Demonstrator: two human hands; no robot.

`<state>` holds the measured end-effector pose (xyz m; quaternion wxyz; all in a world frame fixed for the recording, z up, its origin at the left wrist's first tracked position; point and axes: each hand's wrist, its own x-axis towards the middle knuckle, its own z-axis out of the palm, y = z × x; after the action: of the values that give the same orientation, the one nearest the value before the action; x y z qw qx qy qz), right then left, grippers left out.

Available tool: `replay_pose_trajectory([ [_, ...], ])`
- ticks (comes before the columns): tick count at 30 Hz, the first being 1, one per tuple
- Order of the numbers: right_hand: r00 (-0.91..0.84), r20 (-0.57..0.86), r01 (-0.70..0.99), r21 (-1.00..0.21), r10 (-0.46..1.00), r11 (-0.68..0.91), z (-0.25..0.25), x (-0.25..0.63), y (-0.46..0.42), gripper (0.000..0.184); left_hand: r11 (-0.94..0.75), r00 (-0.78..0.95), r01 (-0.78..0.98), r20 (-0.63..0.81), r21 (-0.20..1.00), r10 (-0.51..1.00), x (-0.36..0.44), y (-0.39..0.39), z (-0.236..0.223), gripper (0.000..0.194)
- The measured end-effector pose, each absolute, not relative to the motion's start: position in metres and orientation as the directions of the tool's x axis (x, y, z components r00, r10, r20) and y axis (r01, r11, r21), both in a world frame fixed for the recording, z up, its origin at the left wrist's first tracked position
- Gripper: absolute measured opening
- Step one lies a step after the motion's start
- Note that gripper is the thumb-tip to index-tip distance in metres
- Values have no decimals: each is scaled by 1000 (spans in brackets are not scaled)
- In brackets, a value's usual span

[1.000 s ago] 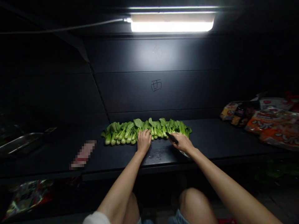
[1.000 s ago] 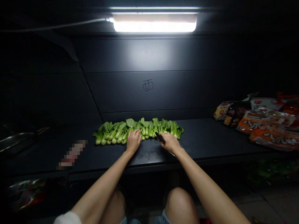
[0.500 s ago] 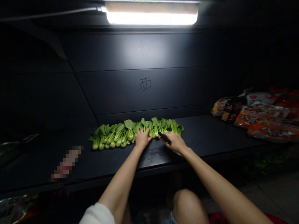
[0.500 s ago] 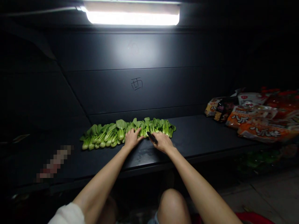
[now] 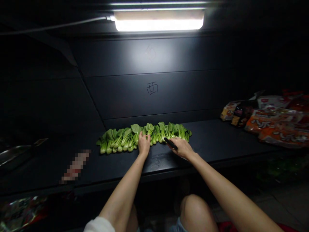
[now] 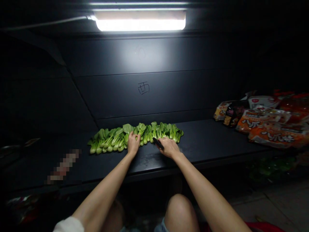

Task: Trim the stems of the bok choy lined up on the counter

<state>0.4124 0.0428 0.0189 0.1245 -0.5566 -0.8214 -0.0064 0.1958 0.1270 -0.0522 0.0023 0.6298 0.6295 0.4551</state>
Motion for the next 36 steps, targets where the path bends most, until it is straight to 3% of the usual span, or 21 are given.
replay_pose_trajectory([
  [12, -332, 266, 910, -162, 905, 381, 15, 417, 46, 31, -95, -146, 881, 457, 463, 877, 198, 124, -56, 47],
  [25, -308, 291, 903, -210, 906, 375, 14, 421, 45, 32, -349, 61, 840, 569, 414, 820, 203, 121, -48, 32],
  [31, -307, 300, 902, -210, 903, 376, 13, 422, 46, 33, -216, -38, 875, 505, 433, 862, 208, 125, -49, 27],
  [36, -305, 265, 912, -195, 915, 361, 16, 419, 45, 32, -318, 44, 865, 571, 389, 820, 206, 120, -52, 26],
])
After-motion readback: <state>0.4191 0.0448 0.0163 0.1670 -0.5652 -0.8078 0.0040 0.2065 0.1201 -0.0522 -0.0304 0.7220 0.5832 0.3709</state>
